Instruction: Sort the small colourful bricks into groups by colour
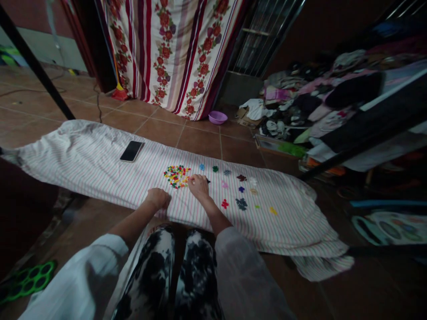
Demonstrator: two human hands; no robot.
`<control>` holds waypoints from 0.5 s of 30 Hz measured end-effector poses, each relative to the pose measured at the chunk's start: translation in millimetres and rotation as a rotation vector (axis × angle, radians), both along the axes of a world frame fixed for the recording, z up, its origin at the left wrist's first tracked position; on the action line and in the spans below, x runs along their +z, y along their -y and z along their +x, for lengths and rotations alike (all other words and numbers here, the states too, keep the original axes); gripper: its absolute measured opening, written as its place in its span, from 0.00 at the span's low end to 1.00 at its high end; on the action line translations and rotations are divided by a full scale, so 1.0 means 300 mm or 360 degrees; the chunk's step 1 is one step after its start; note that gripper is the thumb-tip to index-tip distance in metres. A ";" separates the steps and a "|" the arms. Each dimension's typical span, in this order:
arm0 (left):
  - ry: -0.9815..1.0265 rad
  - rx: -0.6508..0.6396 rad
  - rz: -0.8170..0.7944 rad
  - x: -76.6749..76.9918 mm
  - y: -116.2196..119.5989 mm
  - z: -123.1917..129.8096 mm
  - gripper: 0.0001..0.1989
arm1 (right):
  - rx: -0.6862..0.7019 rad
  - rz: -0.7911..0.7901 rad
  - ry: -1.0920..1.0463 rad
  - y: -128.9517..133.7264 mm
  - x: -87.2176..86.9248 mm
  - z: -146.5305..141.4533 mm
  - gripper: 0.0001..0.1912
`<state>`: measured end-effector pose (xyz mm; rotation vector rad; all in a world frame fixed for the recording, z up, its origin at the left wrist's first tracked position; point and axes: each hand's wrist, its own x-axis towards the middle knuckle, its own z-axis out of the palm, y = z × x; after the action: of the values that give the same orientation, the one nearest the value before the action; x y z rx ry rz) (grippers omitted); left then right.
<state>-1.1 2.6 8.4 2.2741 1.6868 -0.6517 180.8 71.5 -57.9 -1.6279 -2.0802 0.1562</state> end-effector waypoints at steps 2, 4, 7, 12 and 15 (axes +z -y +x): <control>-0.0010 -0.0017 0.0007 -0.008 -0.001 -0.004 0.12 | -0.0073 0.0049 -0.0071 0.045 -0.004 0.061 0.08; -0.0015 -0.0037 0.0017 -0.021 -0.003 -0.009 0.12 | -0.0134 0.0102 -0.0144 0.096 -0.006 0.134 0.08; -0.0010 -0.0068 0.0036 -0.039 -0.005 -0.016 0.12 | -0.0201 0.0163 -0.0244 0.173 -0.009 0.253 0.08; -0.0016 -0.0065 0.0058 -0.054 -0.003 -0.021 0.13 | -0.0398 0.0191 -0.0373 0.272 -0.031 0.415 0.10; -0.0025 -0.0043 0.0059 -0.055 -0.002 -0.020 0.13 | -0.0428 0.0165 -0.0416 0.302 -0.059 0.469 0.10</control>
<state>-7.1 3.4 -8.1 2.3266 1.6919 -0.6506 321.6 -19.1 -75.6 -1.7048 -1.6341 0.1574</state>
